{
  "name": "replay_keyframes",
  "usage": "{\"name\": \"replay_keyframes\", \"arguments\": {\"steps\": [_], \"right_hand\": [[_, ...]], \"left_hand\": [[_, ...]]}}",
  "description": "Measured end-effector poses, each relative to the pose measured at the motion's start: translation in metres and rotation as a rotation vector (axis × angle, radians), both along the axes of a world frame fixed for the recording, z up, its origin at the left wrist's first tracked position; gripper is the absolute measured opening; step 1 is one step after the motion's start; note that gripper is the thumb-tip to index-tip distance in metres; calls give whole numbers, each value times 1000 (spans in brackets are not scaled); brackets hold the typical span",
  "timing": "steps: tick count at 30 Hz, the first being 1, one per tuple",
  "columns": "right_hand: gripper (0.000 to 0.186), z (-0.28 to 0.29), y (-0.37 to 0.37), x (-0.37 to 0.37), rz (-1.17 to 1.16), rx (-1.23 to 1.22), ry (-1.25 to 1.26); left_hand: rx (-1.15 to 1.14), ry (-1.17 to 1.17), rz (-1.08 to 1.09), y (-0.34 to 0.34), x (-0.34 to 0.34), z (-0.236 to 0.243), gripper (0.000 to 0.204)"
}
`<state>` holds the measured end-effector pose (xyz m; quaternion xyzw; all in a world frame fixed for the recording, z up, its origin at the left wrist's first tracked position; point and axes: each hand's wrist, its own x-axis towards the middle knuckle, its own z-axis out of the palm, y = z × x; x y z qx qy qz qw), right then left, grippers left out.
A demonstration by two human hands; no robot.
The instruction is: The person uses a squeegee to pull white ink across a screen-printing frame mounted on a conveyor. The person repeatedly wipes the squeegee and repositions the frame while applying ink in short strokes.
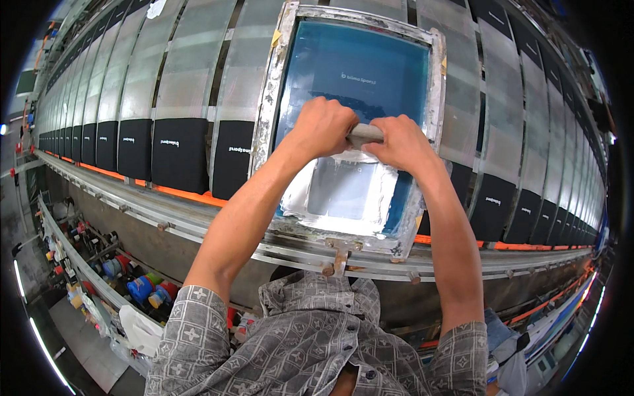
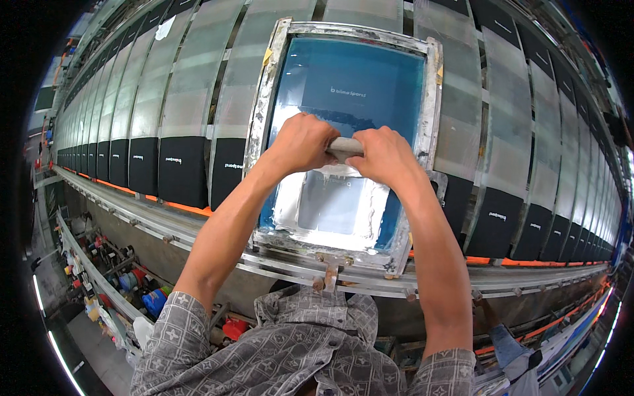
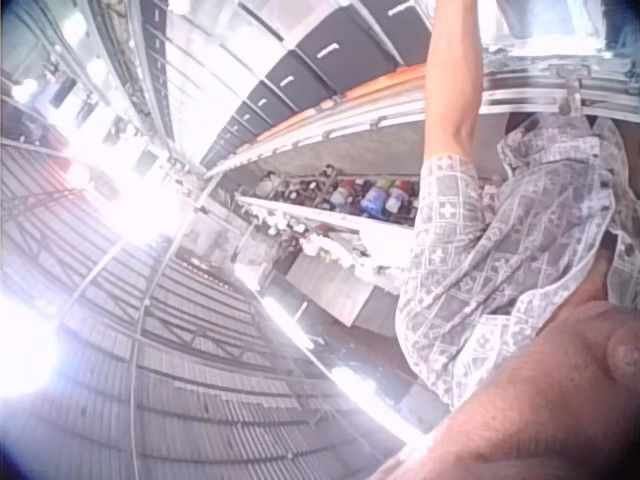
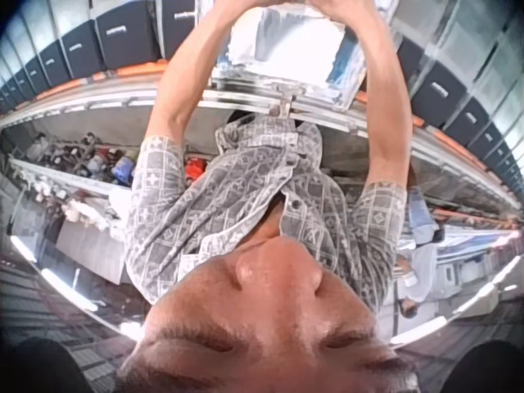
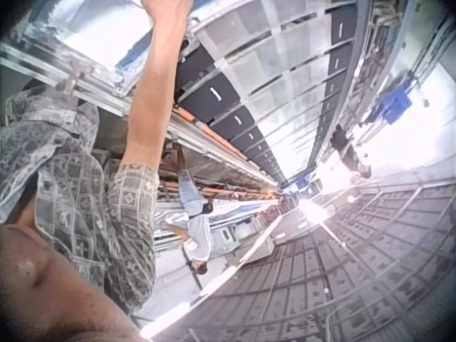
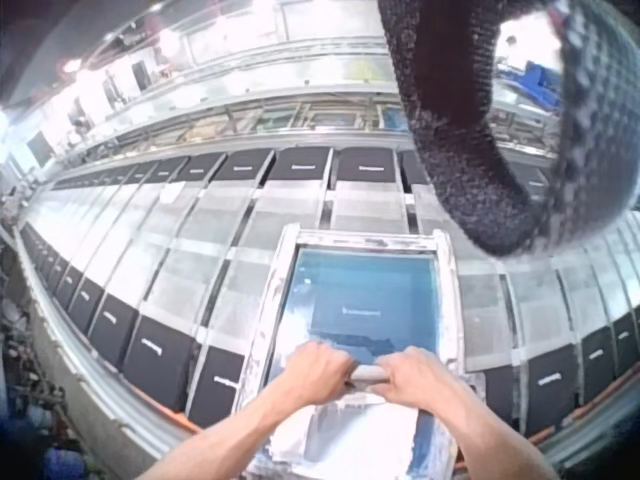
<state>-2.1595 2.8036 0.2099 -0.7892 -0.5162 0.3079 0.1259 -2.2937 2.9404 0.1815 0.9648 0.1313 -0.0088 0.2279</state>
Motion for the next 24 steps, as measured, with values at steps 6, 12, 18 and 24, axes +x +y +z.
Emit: {"name": "replay_keyframes", "arguments": {"steps": [6,12,18,24], "right_hand": [[22,-15,-68,-70,92,19,-12],[39,0,-108,-39,-238,398,-77],[27,-49,-122,27,-1036,278,-65],[31,-48,-116,27,-941,410,-127]], "left_hand": [[1,-31,-28,-66,-76,-10,18],[33,0,-71,-56,-77,14,17],[69,-53,-22,-16,-27,13,13],[260,-371,58,-120,-147,-20,25]]}}
